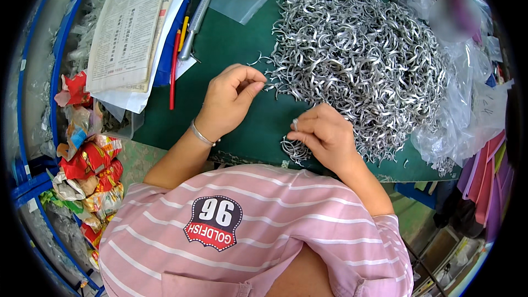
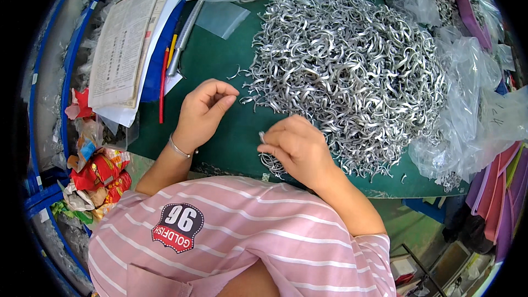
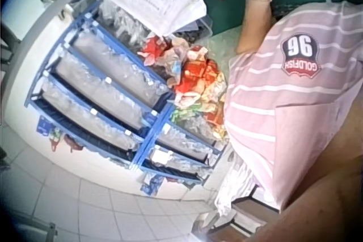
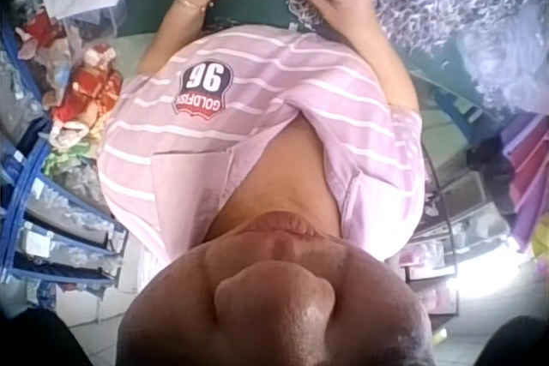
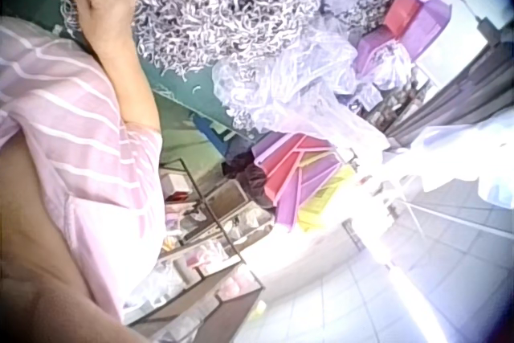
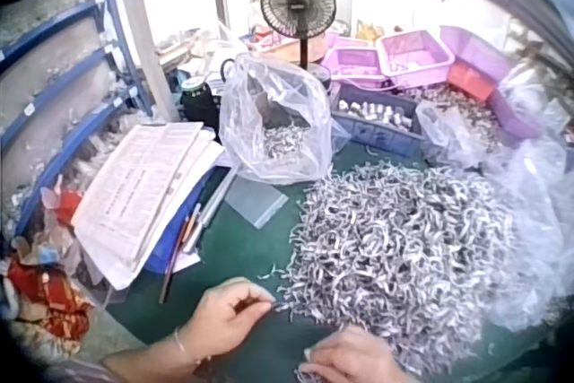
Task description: The person picks up small silver crescent-shaped metal rings from a large pile on a table and hooks them together by hand.
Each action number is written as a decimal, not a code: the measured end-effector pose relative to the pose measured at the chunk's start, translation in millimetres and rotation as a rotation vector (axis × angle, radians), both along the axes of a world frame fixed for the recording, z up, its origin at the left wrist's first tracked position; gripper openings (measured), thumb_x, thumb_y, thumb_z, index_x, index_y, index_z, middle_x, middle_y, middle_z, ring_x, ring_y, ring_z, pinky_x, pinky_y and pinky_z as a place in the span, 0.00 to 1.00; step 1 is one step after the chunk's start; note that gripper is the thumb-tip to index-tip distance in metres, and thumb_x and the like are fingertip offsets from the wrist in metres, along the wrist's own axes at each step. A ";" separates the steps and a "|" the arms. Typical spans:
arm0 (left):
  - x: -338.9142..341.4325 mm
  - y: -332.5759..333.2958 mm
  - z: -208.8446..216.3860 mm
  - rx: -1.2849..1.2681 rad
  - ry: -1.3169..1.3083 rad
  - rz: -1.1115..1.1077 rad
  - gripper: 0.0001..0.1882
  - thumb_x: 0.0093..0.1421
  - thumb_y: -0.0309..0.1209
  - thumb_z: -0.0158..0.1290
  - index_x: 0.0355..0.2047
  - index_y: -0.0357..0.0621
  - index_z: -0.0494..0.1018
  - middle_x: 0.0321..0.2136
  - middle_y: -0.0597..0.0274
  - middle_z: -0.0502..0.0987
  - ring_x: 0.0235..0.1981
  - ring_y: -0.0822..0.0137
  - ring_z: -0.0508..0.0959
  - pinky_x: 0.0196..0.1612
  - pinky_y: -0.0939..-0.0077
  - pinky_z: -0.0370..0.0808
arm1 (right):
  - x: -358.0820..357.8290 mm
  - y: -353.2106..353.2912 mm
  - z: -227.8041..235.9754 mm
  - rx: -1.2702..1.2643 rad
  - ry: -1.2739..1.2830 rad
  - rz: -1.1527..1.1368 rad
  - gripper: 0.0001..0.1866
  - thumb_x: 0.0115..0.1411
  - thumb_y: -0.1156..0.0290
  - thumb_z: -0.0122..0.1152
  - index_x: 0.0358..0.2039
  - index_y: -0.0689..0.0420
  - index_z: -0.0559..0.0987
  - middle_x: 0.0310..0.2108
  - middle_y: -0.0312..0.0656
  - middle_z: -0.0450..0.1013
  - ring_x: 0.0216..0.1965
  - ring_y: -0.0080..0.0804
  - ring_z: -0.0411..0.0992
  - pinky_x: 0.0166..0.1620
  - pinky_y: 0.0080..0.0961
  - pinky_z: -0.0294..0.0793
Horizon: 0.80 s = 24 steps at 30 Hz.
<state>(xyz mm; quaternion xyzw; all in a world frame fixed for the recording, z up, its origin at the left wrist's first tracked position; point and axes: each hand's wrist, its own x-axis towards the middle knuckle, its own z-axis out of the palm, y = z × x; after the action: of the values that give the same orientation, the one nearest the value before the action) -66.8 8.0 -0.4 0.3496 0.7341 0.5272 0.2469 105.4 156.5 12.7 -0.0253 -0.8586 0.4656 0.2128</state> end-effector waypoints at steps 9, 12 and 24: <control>-4.7 7.0 -10.3 -0.157 0.578 -0.090 0.07 0.52 0.21 0.60 0.32 0.37 0.75 0.30 0.55 0.73 0.28 0.58 0.76 0.32 0.70 0.73 | 24.1 0.5 0.3 0.098 -0.245 0.165 0.10 0.43 0.72 0.71 0.26 0.58 0.79 0.25 0.40 0.69 0.29 0.40 0.70 0.33 0.34 0.72; -4.9 9.0 -15.0 -0.161 0.647 -0.087 0.07 0.51 0.22 0.61 0.30 0.37 0.74 0.30 0.54 0.73 0.29 0.55 0.76 0.32 0.67 0.73 | 24.9 1.1 1.1 0.127 -0.295 0.158 0.09 0.46 0.72 0.70 0.27 0.59 0.80 0.25 0.41 0.70 0.30 0.41 0.71 0.35 0.34 0.72; 17.7 3.1 7.1 0.042 0.414 -0.186 0.06 0.51 0.21 0.61 0.29 0.38 0.74 0.28 0.56 0.75 0.28 0.60 0.77 0.31 0.71 0.73 | -4.5 -8.0 4.5 -0.252 -0.238 -0.160 0.10 0.57 0.78 0.63 0.40 0.63 0.77 0.28 0.43 0.74 0.30 0.32 0.75 0.33 0.25 0.74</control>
<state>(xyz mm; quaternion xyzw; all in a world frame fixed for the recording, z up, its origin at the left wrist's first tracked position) -49.1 11.1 6.6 0.5215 0.7226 0.4344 0.1309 100.9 148.5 17.2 -0.1748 -0.8079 0.5448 0.1410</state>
